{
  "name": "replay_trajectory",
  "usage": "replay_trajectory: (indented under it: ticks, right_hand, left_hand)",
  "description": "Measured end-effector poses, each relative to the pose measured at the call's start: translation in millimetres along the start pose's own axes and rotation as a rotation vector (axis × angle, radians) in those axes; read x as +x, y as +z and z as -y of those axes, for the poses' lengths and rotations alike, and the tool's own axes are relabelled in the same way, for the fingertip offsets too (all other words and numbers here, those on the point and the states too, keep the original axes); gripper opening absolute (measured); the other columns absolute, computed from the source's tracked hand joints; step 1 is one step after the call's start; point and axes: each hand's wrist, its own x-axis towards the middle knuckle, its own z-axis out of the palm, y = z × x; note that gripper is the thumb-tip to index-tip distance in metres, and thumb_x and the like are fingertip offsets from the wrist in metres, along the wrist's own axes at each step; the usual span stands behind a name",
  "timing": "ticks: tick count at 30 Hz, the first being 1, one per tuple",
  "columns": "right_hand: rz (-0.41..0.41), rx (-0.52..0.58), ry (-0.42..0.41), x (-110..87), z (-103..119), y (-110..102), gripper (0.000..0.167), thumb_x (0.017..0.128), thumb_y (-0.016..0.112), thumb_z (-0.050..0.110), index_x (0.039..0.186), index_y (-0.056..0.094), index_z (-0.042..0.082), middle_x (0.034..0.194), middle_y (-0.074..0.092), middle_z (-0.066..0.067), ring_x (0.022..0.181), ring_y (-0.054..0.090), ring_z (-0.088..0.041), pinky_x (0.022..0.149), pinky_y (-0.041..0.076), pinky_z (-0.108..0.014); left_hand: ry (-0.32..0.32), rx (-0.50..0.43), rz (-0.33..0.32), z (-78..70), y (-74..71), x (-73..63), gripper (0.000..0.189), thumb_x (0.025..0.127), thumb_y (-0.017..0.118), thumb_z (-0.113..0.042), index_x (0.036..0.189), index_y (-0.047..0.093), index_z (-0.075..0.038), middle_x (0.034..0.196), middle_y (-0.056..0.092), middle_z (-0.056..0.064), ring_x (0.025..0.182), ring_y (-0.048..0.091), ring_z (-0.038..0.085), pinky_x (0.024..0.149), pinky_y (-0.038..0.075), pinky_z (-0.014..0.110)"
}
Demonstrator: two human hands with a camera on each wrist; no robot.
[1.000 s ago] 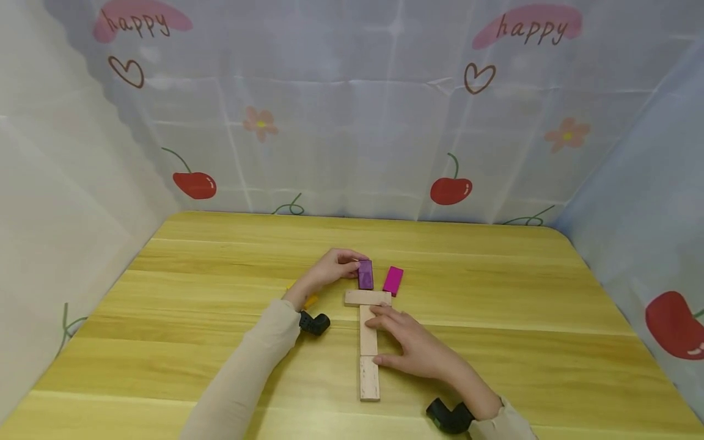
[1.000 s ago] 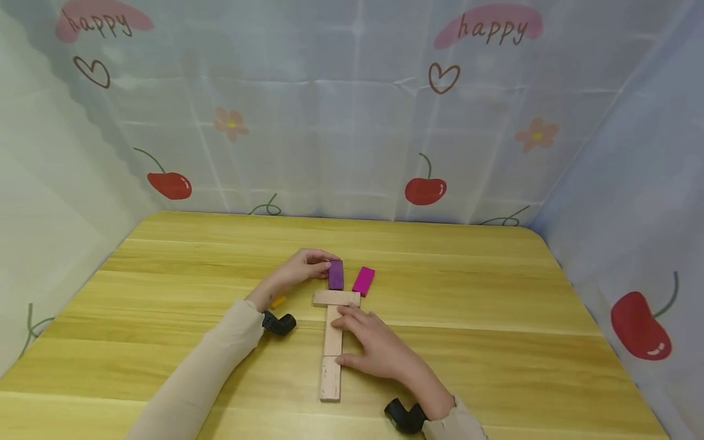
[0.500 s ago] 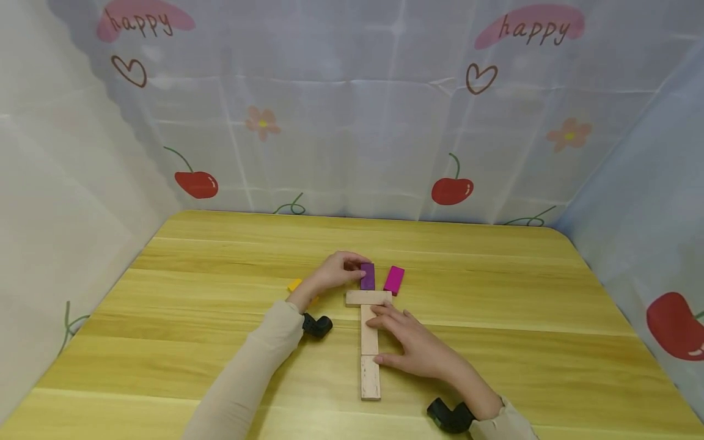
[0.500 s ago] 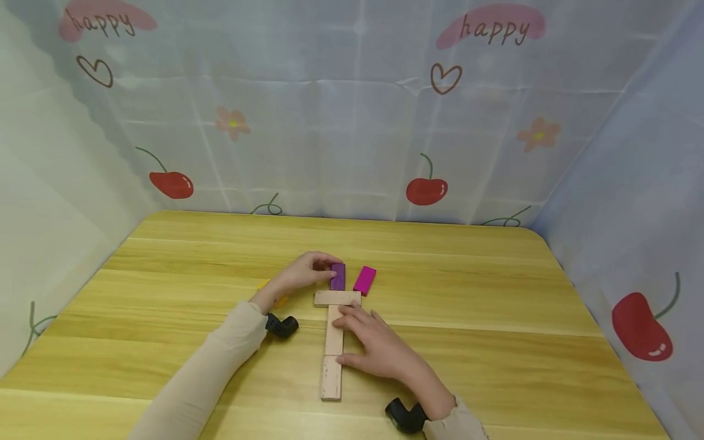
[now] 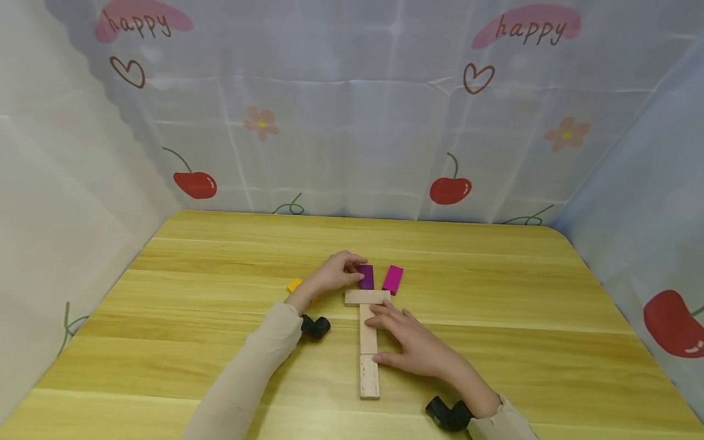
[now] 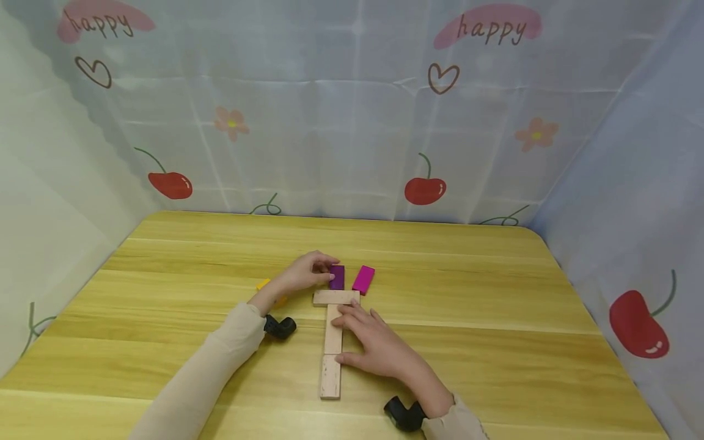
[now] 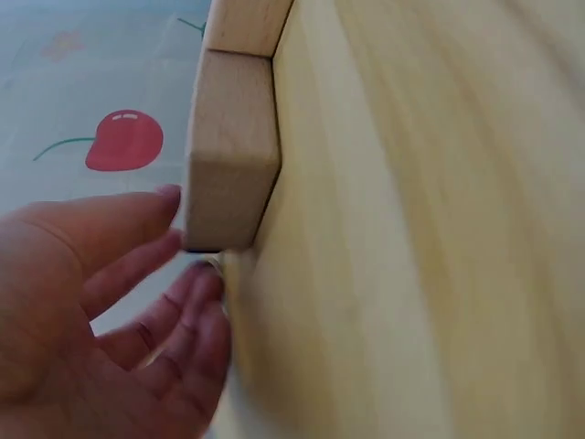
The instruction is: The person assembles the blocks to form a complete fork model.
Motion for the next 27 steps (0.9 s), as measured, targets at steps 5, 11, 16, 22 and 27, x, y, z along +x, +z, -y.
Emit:
replay_trajectory:
  ticks: [5, 11, 16, 22, 27]
  right_hand:
    - [0.009, 0.019, 0.0, 0.8, 1, 0, 0.05, 0.087, 0.066, 0.037, 0.129, 0.051, 0.014, 0.148, 0.031, -0.01, 0.139, 0.01, -0.029, 0.105, 0.011, -0.06]
    - [-0.001, 0.023, 0.009, -0.1, 0, 1, 0.05, 0.087, 0.066, 0.037, 0.13, 0.051, 0.014, 0.148, 0.03, -0.008, 0.139, 0.011, -0.028, 0.106, 0.011, -0.059]
    - [0.004, 0.027, 0.015, -0.2, 0, 2, 0.051, 0.087, 0.065, 0.039, 0.13, 0.05, 0.014, 0.149, 0.029, -0.008, 0.139, 0.01, -0.027, 0.107, 0.01, -0.058]
    - [0.002, 0.005, 0.026, -1.1, 0, 1, 0.052, 0.087, 0.066, 0.038, 0.131, 0.05, 0.016, 0.149, 0.029, -0.005, 0.139, 0.011, -0.025, 0.107, 0.01, -0.055]
    - [0.007, -0.001, 0.034, -0.8, -1, 0, 0.053, 0.087, 0.066, 0.04, 0.132, 0.05, 0.018, 0.15, 0.028, -0.004, 0.139, 0.01, -0.024, 0.108, 0.01, -0.054]
  left_hand:
    - [0.015, 0.2, -0.032, -4.1, -14.7, -19.8, 0.039, 0.092, 0.062, -0.015, 0.128, 0.055, -0.001, 0.121, 0.054, 0.014, 0.114, 0.05, 0.029, 0.097, 0.04, 0.04]
    - [-0.016, 0.134, -0.058, 0.2, -35.7, -52.6, 0.041, 0.095, 0.058, -0.018, 0.132, 0.052, 0.0, 0.132, 0.05, 0.014, 0.124, 0.041, 0.032, 0.102, 0.033, 0.046]
    - [-0.033, 0.096, -0.085, 14.1, -45.5, -82.0, 0.045, 0.096, 0.056, -0.02, 0.134, 0.048, 0.003, 0.135, 0.048, 0.016, 0.126, 0.039, 0.034, 0.102, 0.032, 0.048]
    - [-0.029, 0.133, -0.112, 27.1, -49.4, -104.5, 0.055, 0.092, 0.062, -0.023, 0.136, 0.045, 0.004, 0.133, 0.049, 0.019, 0.121, 0.044, 0.035, 0.1, 0.035, 0.048]
    - [-0.045, 0.139, -0.057, 35.1, -47.4, -113.8, 0.076, 0.084, 0.072, -0.031, 0.143, 0.036, -0.002, 0.142, 0.039, 0.017, 0.128, 0.035, 0.035, 0.103, 0.03, 0.049]
